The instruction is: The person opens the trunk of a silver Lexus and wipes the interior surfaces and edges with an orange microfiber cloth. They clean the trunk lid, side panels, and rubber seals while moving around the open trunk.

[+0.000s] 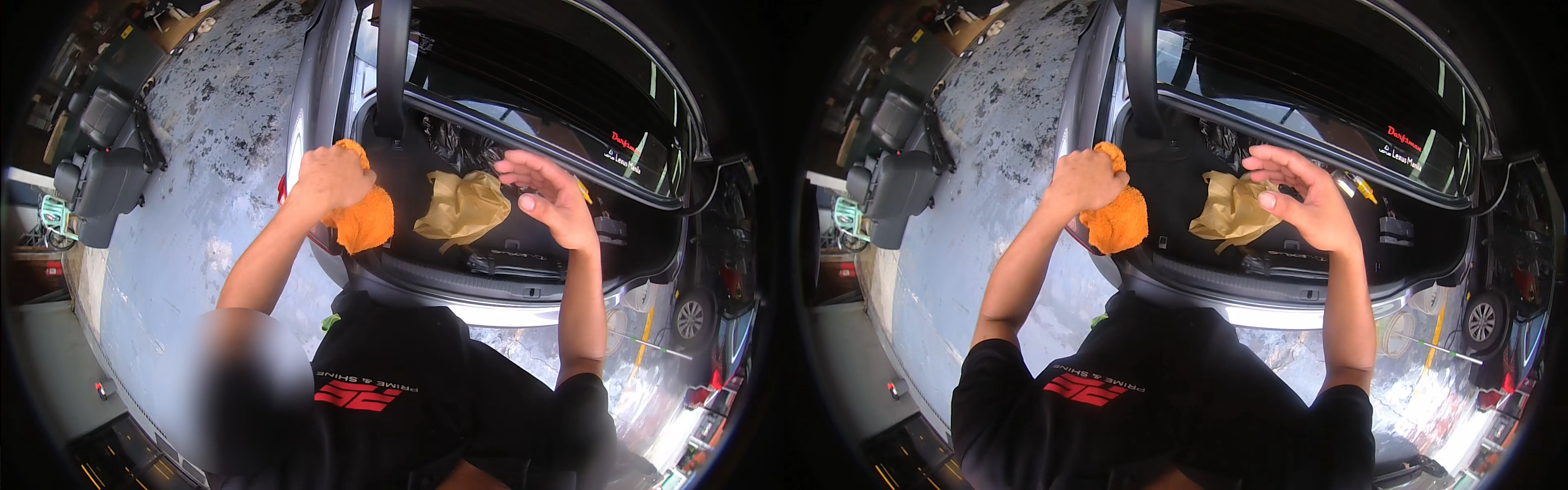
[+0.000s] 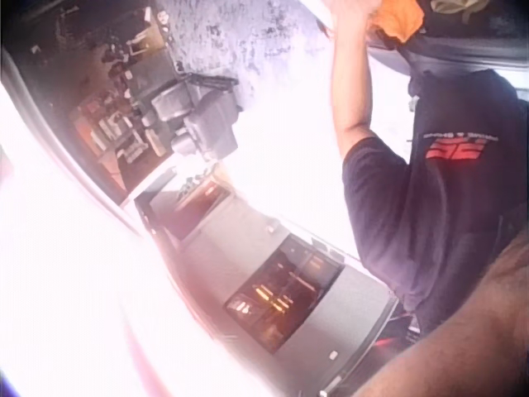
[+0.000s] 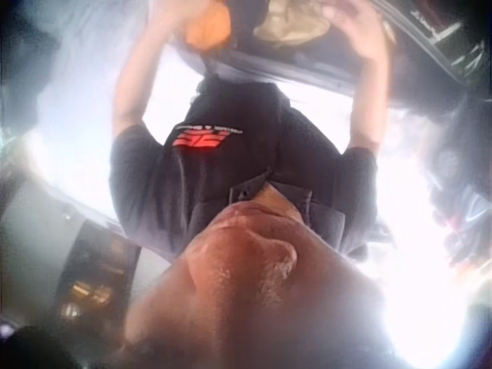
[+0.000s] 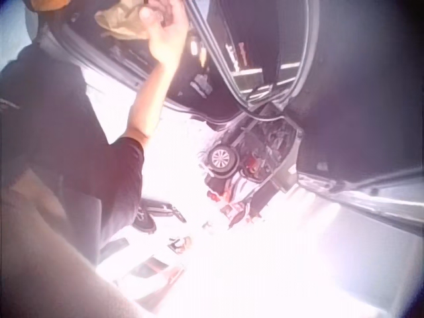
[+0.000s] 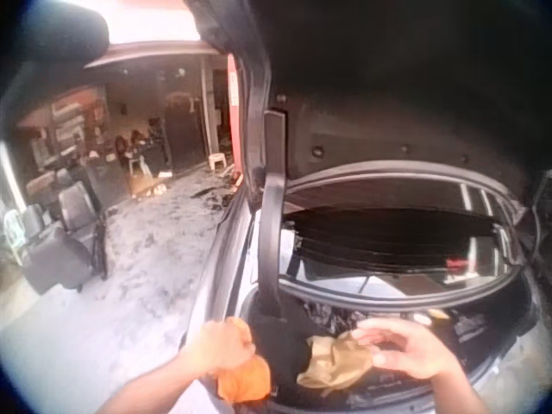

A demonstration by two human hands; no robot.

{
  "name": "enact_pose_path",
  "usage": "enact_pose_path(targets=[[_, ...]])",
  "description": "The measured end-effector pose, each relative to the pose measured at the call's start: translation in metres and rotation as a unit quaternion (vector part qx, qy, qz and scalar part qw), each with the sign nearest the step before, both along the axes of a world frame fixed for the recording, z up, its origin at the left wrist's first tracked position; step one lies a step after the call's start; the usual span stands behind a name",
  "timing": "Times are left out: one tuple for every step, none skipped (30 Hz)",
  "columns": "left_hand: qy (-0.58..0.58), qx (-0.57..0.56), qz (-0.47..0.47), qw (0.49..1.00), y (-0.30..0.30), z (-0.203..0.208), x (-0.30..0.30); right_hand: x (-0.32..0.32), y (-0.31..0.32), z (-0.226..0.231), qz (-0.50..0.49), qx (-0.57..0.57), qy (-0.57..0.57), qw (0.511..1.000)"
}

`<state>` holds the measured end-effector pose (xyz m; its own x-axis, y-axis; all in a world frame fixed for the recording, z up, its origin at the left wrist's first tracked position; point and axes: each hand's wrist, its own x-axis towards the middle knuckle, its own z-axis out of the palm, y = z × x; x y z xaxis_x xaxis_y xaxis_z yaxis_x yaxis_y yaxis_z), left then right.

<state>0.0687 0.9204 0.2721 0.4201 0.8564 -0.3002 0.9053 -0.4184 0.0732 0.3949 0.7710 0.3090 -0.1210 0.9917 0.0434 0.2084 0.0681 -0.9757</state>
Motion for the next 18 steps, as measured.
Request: enact_pose_path(targets=[[-0.017, -0.013, 0.028, 0.999, -0.011, 0.003, -0.011, 0.002, -0.005, -0.01, -0.002, -0.004, 0.015, 1.0], [-0.097, -0.095, 0.062, 0.989, -0.024, 0.005, -0.026, 0.0, -0.009, -0.022, -0.007, -0.02, 0.065, 0.998], [-0.183, -0.162, 0.09, 0.965, -0.037, 0.006, -0.043, -0.004, -0.013, -0.034, -0.015, -0.048, 0.102, 0.994], [-0.259, -0.223, 0.13, 0.931, -0.051, 0.003, -0.054, -0.015, -0.016, -0.049, -0.011, -0.069, 0.13, 0.989], [-0.389, -0.296, 0.162, 0.857, -0.068, -0.003, -0.061, -0.027, -0.019, -0.063, -0.035, -0.116, 0.14, 0.983], [-0.501, -0.357, 0.202, 0.762, -0.085, -0.009, -0.066, -0.044, -0.023, -0.076, 0.001, -0.123, 0.17, 0.978], [-0.586, -0.408, 0.254, 0.652, -0.098, -0.015, -0.069, -0.062, -0.028, -0.089, -0.013, -0.187, 0.159, 0.969], [-0.633, -0.449, 0.266, 0.571, -0.106, -0.023, -0.066, -0.085, -0.036, -0.101, 0.006, -0.135, 0.205, 0.969], [-0.669, -0.47, 0.241, 0.523, -0.113, -0.032, -0.061, -0.106, -0.042, -0.11, -0.001, -0.109, 0.229, 0.967], [-0.688, -0.492, 0.233, 0.48, -0.117, -0.04, -0.053, -0.121, -0.042, -0.116, -0.012, -0.095, 0.22, 0.971], [-0.705, -0.515, 0.221, 0.435, -0.118, -0.048, -0.046, -0.133, -0.045, -0.117, -0.016, -0.092, 0.221, 0.971], [-0.684, -0.522, 0.217, 0.461, -0.116, -0.056, -0.04, -0.141, -0.047, -0.115, -0.025, -0.086, 0.222, 0.971], [-0.668, -0.526, 0.197, 0.488, -0.113, -0.064, -0.036, -0.146, -0.048, -0.109, -0.026, -0.055, 0.224, 0.973], [-0.644, -0.526, 0.191, 0.523, -0.11, -0.073, -0.032, -0.148, -0.048, -0.101, -0.058, -0.089, 0.199, 0.974], [-0.629, -0.527, 0.172, 0.546, -0.107, -0.082, -0.032, -0.146, -0.049, -0.091, -0.11, -0.12, 0.178, 0.971], [-0.628, -0.527, 0.125, 0.559, -0.104, -0.091, -0.033, -0.144, -0.054, -0.08, -0.151, -0.13, 0.163, 0.966], [-0.586, -0.532, 0.121, 0.599, -0.101, -0.1, -0.036, -0.141, -0.057, -0.071, -0.194, -0.154, 0.14, 0.959], [-0.566, -0.534, 0.097, 0.621, -0.1, -0.108, -0.041, -0.138, -0.067, -0.063, -0.218, -0.128, 0.199, 0.947]])
